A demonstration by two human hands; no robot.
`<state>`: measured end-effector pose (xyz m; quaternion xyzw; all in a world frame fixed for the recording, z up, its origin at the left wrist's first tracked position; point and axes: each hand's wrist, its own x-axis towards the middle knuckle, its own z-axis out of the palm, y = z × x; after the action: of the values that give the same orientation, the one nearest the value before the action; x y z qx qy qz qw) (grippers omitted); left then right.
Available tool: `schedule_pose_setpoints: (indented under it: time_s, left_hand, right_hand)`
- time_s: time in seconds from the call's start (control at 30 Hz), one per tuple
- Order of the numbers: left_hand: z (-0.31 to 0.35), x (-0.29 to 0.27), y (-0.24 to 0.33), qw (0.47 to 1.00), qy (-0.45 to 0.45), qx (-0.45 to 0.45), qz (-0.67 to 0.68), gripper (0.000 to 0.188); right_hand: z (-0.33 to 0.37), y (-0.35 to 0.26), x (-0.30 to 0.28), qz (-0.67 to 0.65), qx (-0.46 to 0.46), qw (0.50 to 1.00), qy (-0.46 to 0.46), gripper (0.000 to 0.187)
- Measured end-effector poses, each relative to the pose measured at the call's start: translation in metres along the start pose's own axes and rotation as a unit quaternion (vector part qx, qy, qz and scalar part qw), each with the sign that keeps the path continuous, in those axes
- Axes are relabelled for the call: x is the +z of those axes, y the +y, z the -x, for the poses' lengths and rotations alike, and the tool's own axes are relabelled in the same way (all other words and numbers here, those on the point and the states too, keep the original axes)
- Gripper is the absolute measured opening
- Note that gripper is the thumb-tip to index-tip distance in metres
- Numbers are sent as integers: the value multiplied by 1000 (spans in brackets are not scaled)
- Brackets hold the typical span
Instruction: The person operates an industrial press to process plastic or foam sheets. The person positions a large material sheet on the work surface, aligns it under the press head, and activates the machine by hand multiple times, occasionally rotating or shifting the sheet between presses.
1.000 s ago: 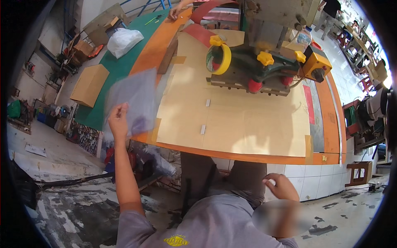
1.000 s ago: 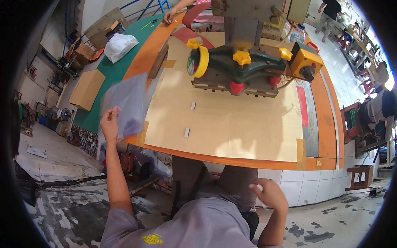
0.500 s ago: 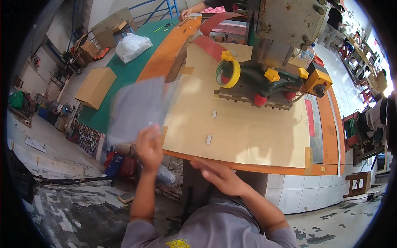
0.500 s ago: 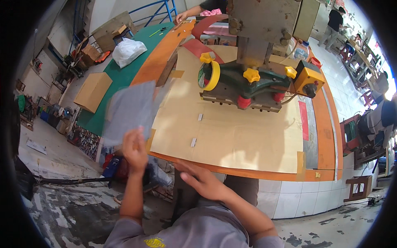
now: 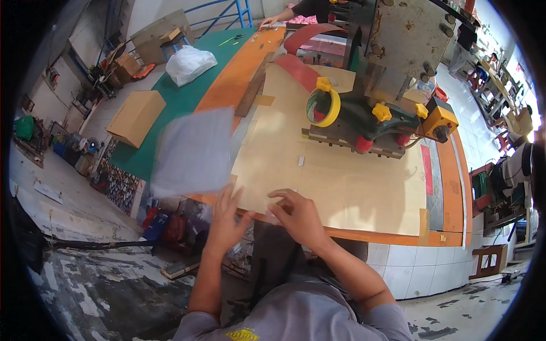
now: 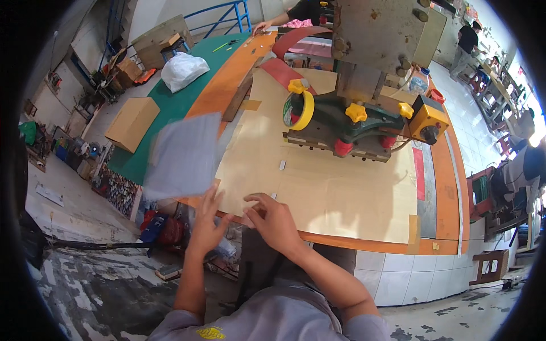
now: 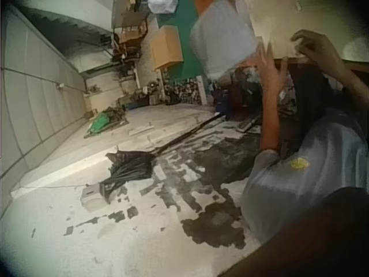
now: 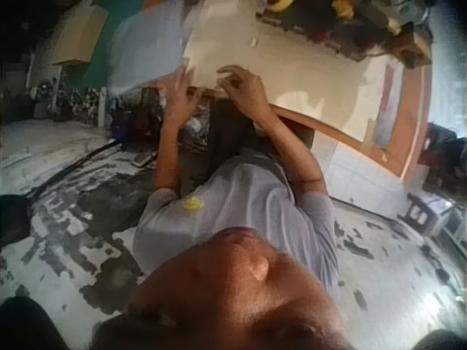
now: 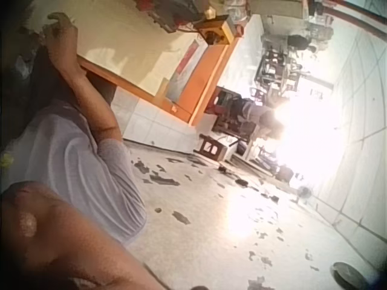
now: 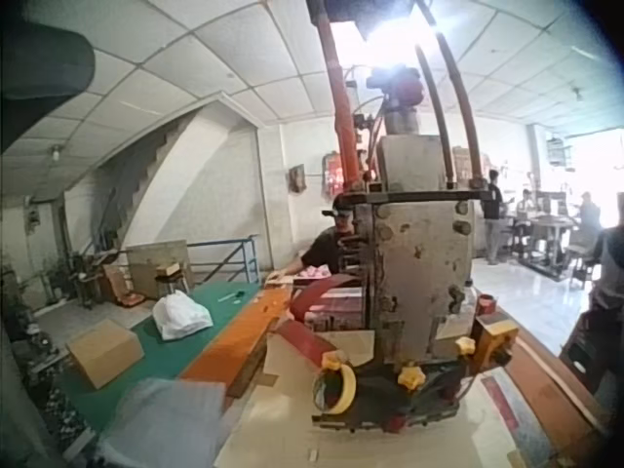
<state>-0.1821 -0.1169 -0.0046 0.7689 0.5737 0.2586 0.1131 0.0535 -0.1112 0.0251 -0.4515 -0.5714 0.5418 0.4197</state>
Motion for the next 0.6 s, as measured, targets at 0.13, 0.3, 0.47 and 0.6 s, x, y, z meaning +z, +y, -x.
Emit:
schedule_pose_setpoints:
  time_s: [0.13,0.3,0.47,0.6]
  left_hand:
    - [10,22,41,995,-17,71,75,70]
    - [23,59,87,977,-99,184,51,67]
    - [11,81,113,962,-124,240,29,69]
    - [-10,90,115,960,-116,252,30,69]
  right_hand:
    - [74,-12,-40,-21,19,991,134,31]
    - [171,34,-95,-11,38,940,339,47]
    - [203,31,-129,214,113,874,422,58]
    - [178,33,-144,481,20,794,372,50]
